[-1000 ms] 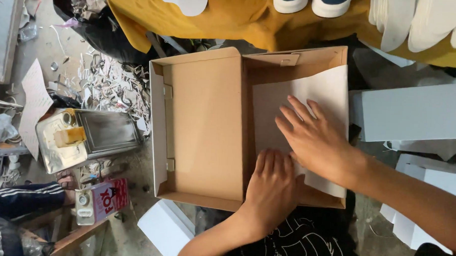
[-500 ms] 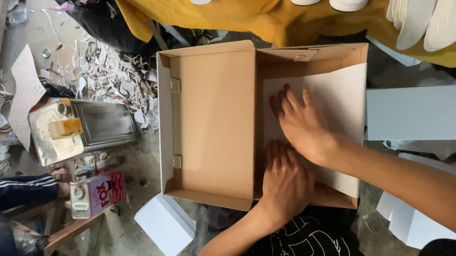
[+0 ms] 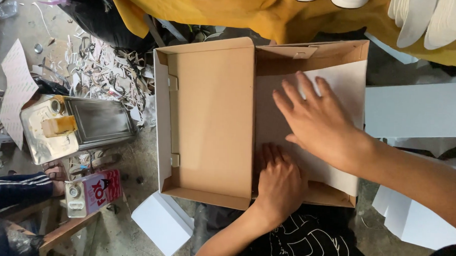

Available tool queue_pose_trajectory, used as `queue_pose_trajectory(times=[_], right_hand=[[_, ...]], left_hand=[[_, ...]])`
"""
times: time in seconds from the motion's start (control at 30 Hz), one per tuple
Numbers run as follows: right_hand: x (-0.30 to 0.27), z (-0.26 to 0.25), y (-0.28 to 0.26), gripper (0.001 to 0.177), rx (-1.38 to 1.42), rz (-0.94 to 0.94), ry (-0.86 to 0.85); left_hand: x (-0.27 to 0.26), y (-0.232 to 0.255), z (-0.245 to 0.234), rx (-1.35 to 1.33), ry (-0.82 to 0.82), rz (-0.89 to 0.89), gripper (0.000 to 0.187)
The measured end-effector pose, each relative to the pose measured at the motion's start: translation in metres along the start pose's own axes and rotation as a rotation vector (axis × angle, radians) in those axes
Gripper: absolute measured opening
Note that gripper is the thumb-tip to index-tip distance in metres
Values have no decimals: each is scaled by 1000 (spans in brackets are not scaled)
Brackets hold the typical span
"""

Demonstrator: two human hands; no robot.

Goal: Inspecting sneakers, inserting internal supports, and packing them into a shoebox with tissue paper.

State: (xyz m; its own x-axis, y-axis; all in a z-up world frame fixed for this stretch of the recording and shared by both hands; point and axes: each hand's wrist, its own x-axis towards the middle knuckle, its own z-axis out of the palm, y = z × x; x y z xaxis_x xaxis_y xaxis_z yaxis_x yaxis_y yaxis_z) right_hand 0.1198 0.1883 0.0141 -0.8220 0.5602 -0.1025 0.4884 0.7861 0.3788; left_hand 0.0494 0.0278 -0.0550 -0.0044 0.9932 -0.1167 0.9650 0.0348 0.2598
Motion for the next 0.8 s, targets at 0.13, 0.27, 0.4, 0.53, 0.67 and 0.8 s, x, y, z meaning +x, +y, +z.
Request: queue_pose_trajectory(times=[0.13, 0.27, 0.4, 0.53, 0.67, 0.8], right_hand=[[-35, -38, 13, 118, -295, 64, -54], [-39, -18, 3, 125, -410, 45, -362], [-30, 11, -12, 106, -281, 104, -535], [-24, 12, -19, 87, -295, 114, -607], [-22, 27, -29, 74, -299, 137, -631], [-15, 31, -33, 72, -289, 128, -614]], left_hand=[[2, 1, -2, 27, 21, -12, 61], [0, 2, 0, 60, 24, -60, 67], [17, 6, -61, -104, -254, -105, 71], [14, 8, -52, -132, -282, -132, 71], [11, 10, -37, -86, -227, -131, 68], [8, 10, -11, 31, -176, -129, 70]])
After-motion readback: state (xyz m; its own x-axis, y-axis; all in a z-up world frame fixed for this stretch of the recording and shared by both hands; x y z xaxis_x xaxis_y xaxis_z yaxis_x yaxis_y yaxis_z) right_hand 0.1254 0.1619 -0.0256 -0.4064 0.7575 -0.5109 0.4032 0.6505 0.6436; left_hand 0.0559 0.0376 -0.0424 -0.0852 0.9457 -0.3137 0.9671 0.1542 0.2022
